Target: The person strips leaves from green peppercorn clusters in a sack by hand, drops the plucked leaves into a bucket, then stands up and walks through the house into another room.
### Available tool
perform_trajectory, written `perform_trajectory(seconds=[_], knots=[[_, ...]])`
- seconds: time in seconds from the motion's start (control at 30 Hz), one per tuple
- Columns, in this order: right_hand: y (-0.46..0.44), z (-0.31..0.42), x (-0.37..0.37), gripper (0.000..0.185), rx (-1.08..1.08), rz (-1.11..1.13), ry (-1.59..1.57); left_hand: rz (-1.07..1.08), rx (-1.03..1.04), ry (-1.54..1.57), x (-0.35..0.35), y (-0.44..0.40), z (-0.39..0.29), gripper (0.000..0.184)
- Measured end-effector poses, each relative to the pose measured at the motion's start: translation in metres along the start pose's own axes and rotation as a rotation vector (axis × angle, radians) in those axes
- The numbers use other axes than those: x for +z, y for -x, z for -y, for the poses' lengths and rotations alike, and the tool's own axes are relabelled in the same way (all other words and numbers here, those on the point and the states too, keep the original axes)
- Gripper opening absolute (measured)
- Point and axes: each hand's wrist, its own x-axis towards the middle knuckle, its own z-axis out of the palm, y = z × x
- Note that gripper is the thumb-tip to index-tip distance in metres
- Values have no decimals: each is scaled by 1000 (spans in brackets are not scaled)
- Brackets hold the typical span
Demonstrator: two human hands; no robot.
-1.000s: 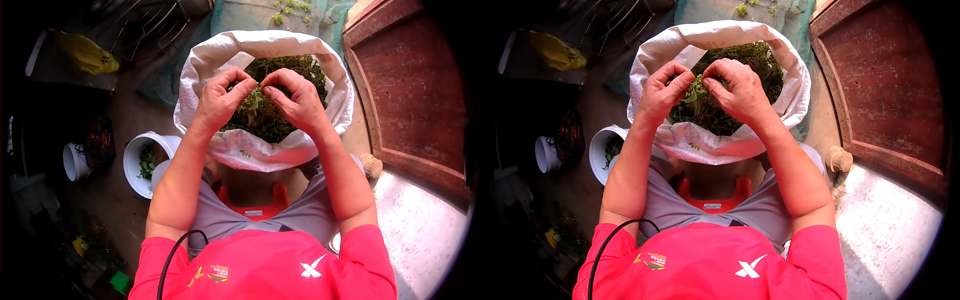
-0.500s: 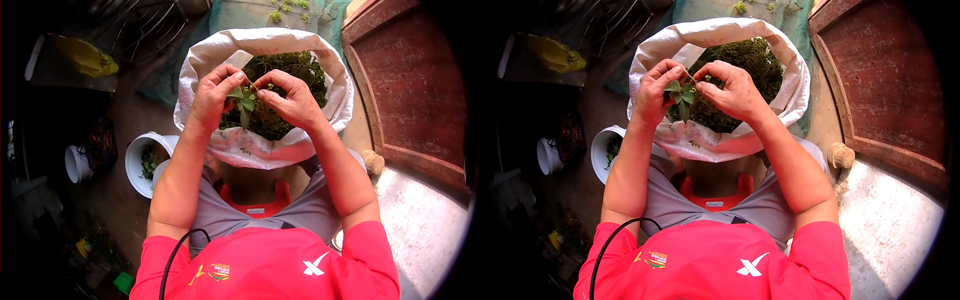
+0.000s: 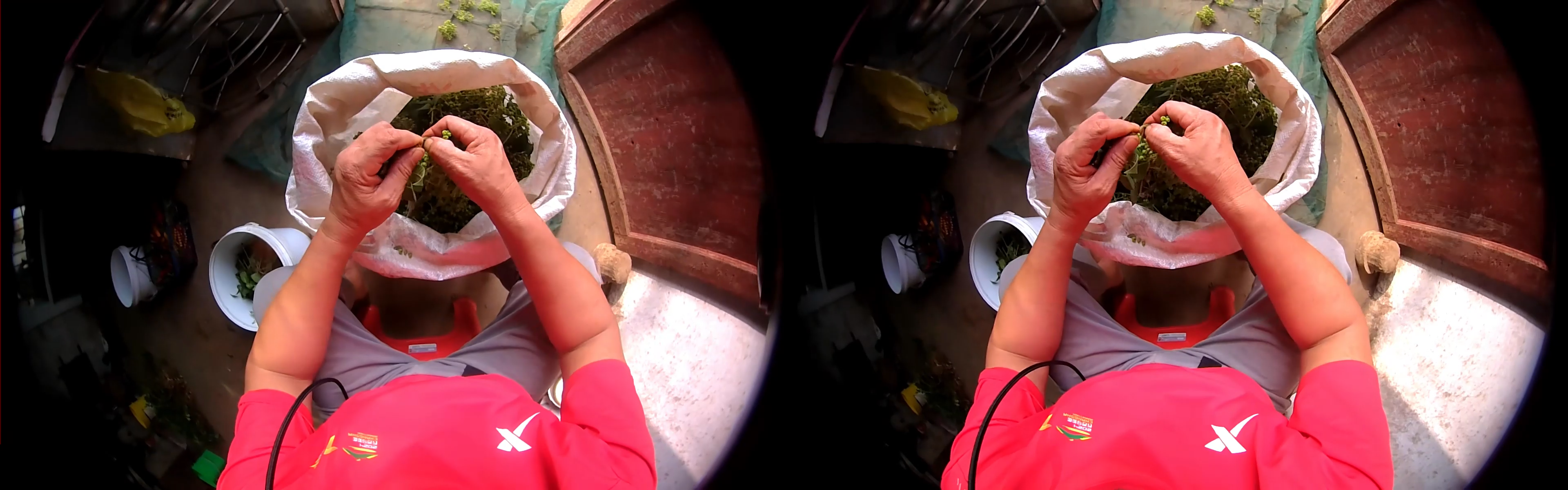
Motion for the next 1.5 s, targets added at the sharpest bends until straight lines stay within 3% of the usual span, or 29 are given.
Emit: perform_trajectory(seconds=[0.07, 0.13, 0.2, 0.23, 0.33, 0.4, 0.43, 0.47, 0.53, 0.6, 0.67, 0.73, 0.83, 0.97, 1.17, 1.23, 1.27, 1.33, 1.37, 1.4, 1.47, 1.5], knots=[[-3, -8, -1, 18, 160, -13, -118, 58, 37, 50, 3, 0, -4, 14], [-10, -12, -2, 18, 125, -71, -304, 106, 64, 57, 7, 2, -5, 11], [-8, -6, -8, 17, 157, -82, -266, -36, -241, 292, 7, 3, -4, 6], [-8, -3, -10, 18, 183, -70, -368, -51, -652, 670, -2, -1, -15, 8], [-6, -9, -15, 18, 176, -45, -484, -232, -683, 1051, -11, -3, 19, 15], [-8, -12, -17, 18, 247, -37, -809, -185, -671, 1210, -20, -1, 29, 14], [-9, -12, -17, 18, 245, -37, -807, -132, -658, 1368, -21, -1, 31, 13], [-9, -12, -18, 18, 310, -64, -907, -132, -657, 1370, -21, 1, 31, 13], [-8, -11, -19, 19, 447, -119, -1107, -168, -870, 1194, -23, -3, 16, 11], [-11, -18, -21, 19, 459, -105, -1143, -198, -961, 1154, -19, -3, 14, 7], [-13, -25, -21, 18, 435, -136, -1188, -91, -1005, 863, -17, -2, 17, 6], [-13, -24, -22, 18, 449, -174, -1184, -23, -952, 737, -16, -1, 17, 3], [-15, -25, -22, 16, 413, -246, -1257, 149, -933, 327, -7, 0, 8, 18], [-13, -23, -20, 16, 395, -218, -1264, 214, -894, 249, 5, 8, 11, 19], [-14, -28, -27, 17, 405, -177, -1145, 8, -823, 286, 3, 6, 12, 11], [-15, -25, -31, 22, 336, -318, -745, -50, -779, 257, 2, 6, 13, 10], [-15, -24, -32, 22, 334, -316, -745, -55, -748, 234, 1, 6, 14, 9], [-15, -17, -33, 27, -23, -382, -112, -62, -687, 189, -1, 6, 15, 9], [-14, -12, -31, 22, -170, -483, -29, -63, -688, 188, -1, 6, 15, 9], [-13, -8, -31, 22, -169, -482, -29, -55, -675, 177, -2, 5, 15, 8], [-9, -2, -32, 14, -487, -335, 169, -49, -662, 164, -1, 5, 13, 7], [-6, 5, -27, 10, -509, -287, 218, -35, -660, 158, -2, 5, 13, 8]])
